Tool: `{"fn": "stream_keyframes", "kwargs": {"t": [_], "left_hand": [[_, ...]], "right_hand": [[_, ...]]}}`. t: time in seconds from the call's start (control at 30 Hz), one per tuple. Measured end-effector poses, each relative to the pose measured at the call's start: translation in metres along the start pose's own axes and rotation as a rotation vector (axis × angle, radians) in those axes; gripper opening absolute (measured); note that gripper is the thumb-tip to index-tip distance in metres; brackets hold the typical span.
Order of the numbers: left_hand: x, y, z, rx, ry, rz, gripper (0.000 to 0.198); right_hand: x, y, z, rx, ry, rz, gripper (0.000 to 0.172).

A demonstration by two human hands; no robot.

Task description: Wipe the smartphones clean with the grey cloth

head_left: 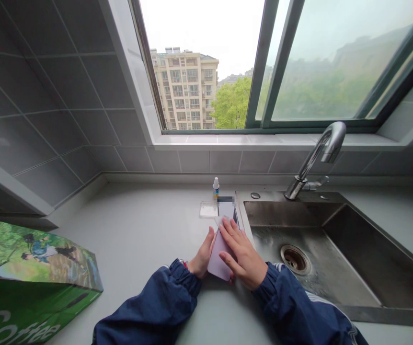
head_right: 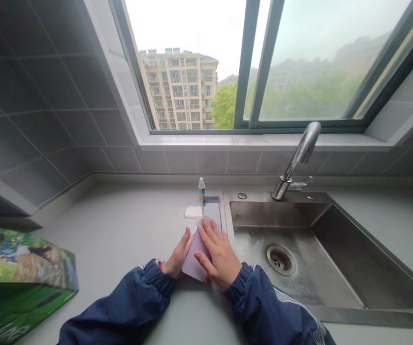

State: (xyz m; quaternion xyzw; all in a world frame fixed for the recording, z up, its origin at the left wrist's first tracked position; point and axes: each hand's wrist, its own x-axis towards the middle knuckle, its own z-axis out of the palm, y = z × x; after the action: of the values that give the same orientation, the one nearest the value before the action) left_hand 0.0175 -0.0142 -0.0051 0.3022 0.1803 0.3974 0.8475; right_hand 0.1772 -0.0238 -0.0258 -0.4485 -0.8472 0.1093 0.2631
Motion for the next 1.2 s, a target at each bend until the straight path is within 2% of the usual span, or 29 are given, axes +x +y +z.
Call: {"fn": "stream_keyframes", "kwargs": {"t": [0.13, 0.27, 0.47, 0.8, 1.0, 1.2], "left_hand": [[0.0, 0.001, 0.004, -0.023, 0.012, 0.01, 0.07], [0.0, -0.001, -0.003, -0.017, 0.02, -0.005, 0.072], [0.001, -0.002, -0.012, 0.106, -0.112, -0.149, 0.089], [0.002, -0.001, -0.009, 0.102, -0.066, -0.09, 0.08], [0.002, -0.003, -0.013, 0.115, -0.089, -0.128, 0.085], [0.002, -0.004, -0.013, 0.108, -0.103, -0.138, 0.089]], "right_hand": [[0.0, 0.001, -0.002, 0.006, -0.011, -0.029, 0.064], [0.001, 0.002, -0.005, 0.015, -0.017, -0.039, 0.062], [0.003, 0.002, -0.008, 0.075, -0.027, -0.008, 0.057], [0.003, -0.001, -0.009, 0.123, 0.031, 0.026, 0.05], [0.003, 0.0, -0.009, 0.137, 0.022, 0.051, 0.047], [0.004, 0.001, -0.008, 0.165, 0.069, 0.027, 0.044]]}}
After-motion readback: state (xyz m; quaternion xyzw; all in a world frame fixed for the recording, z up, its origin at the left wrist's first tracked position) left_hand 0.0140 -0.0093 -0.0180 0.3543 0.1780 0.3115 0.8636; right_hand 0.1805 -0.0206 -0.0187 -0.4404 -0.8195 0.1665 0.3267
